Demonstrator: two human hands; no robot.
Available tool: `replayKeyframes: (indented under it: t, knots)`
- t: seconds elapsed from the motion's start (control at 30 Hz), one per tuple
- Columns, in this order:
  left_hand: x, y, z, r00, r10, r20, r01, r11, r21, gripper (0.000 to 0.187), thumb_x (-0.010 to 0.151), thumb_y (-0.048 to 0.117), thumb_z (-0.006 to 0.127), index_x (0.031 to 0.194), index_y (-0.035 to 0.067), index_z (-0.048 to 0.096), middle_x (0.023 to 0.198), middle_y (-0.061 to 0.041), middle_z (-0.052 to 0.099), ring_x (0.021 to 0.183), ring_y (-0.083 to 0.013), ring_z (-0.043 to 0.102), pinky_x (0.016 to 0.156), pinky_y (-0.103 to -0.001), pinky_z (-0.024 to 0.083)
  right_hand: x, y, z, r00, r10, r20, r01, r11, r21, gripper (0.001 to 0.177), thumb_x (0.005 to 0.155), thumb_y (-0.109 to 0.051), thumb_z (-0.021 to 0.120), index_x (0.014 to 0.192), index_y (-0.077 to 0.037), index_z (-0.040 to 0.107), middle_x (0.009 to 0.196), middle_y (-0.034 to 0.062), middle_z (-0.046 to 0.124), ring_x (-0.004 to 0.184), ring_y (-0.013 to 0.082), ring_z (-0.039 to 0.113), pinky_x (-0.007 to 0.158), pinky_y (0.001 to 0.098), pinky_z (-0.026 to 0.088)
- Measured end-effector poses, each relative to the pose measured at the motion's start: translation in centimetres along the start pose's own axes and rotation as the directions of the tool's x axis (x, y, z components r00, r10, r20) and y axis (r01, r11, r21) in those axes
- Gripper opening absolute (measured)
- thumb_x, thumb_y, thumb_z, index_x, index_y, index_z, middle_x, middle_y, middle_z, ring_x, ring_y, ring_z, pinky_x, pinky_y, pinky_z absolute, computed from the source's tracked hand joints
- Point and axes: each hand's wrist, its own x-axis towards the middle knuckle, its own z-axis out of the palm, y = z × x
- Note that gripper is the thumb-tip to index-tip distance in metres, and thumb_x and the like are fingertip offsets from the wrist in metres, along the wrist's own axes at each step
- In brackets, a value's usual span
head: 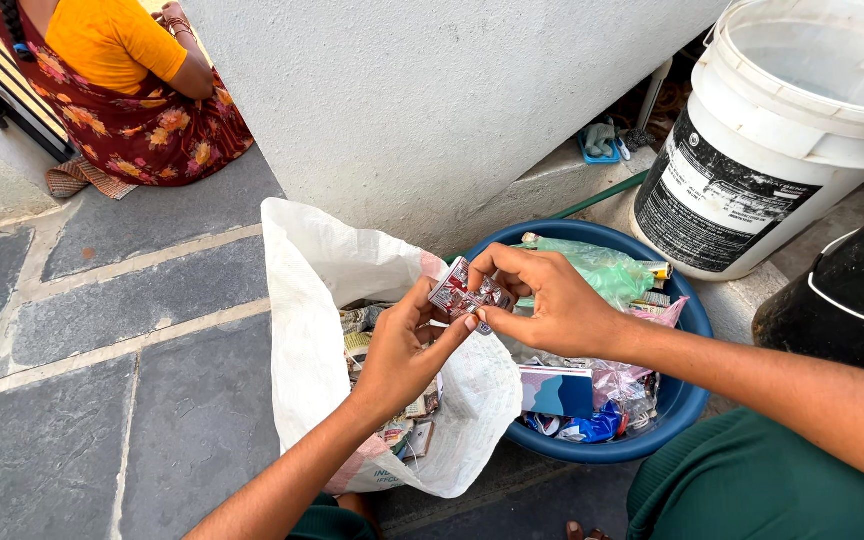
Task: The person sorts through various items in a white bag and a blue bin, picking up and examining medicine blister packs and plastic scraps by hand.
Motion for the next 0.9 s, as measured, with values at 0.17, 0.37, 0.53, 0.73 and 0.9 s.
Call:
replayKeyframes:
  t: [0.17,0.37,0.53,0.73,0.9]
  knots:
    - [0.2,-0.5,-0.1,0.999,0.042,0.007,-0.042,0.998,-0.043,0.027,0.096,0.016,0.070,0.117,0.000,0.061,0.103,-0.012,0.075,0.096,-0.0131,0.073,0.082,-0.030,0.064,0.0,0.3,-0.2,0.998,0.057,0.031,-0.054,0.996,-0.071,0.024,0.088,-0.007,0.074,0.109,-0.002,0.065,0.078,0.0059,0.065,0.066,0.0113,0.054,0.060,0.0284,0.047]
    - [0.5,-0.7,-0.4,1.000,0.014,0.016,-0.012,0.996,-0.093,0.030,0.096,0.013,0.068,0.122,0.000,0.060,0.107,-0.011,0.074,0.100,-0.0128,0.073,0.086,-0.029,0.064,-0.1,0.7,-0.9,0.997,0.003,0.082,-0.012,0.994,0.110,0.025,0.096,-0.003,0.061,0.122,-0.002,0.064,0.095,0.0057,0.074,0.088,0.0107,0.075,0.081,0.0270,0.064]
    - [0.6,-0.6,-0.5,1.000,-0.021,0.007,0.022,0.995,-0.096,0.029,0.097,0.012,0.068,0.121,-0.001,0.060,0.105,-0.011,0.074,0.097,-0.0128,0.072,0.085,-0.029,0.063,-0.1,0.5,-1.5,0.994,0.048,0.096,-0.052,0.998,0.040,0.031,0.096,0.000,0.053,0.123,-0.003,0.067,0.103,0.0087,0.078,0.087,0.0140,0.075,0.074,0.0308,0.060]
    - [0.6,-0.7,-0.6,0.999,-0.016,0.028,0.020,0.988,-0.154,0.030,0.097,0.012,0.067,0.123,0.000,0.060,0.106,-0.010,0.073,0.099,-0.0121,0.071,0.087,-0.029,0.062,0.0,0.4,-1.5,0.995,-0.040,0.089,0.032,0.995,0.089,0.030,0.095,0.002,0.055,0.122,-0.002,0.066,0.110,0.0095,0.076,0.099,0.0138,0.077,0.088,0.0309,0.060]
    - [0.5,-0.7,-0.6,0.999,-0.028,0.032,0.032,0.990,-0.140,0.030,0.096,0.012,0.068,0.123,0.000,0.061,0.105,-0.010,0.074,0.098,-0.0122,0.072,0.088,-0.029,0.062,-0.2,0.4,-1.8,0.993,0.013,0.114,-0.026,0.993,0.111,0.032,0.093,0.003,0.055,0.123,-0.002,0.066,0.109,0.0091,0.077,0.098,0.0139,0.076,0.087,0.0308,0.063]
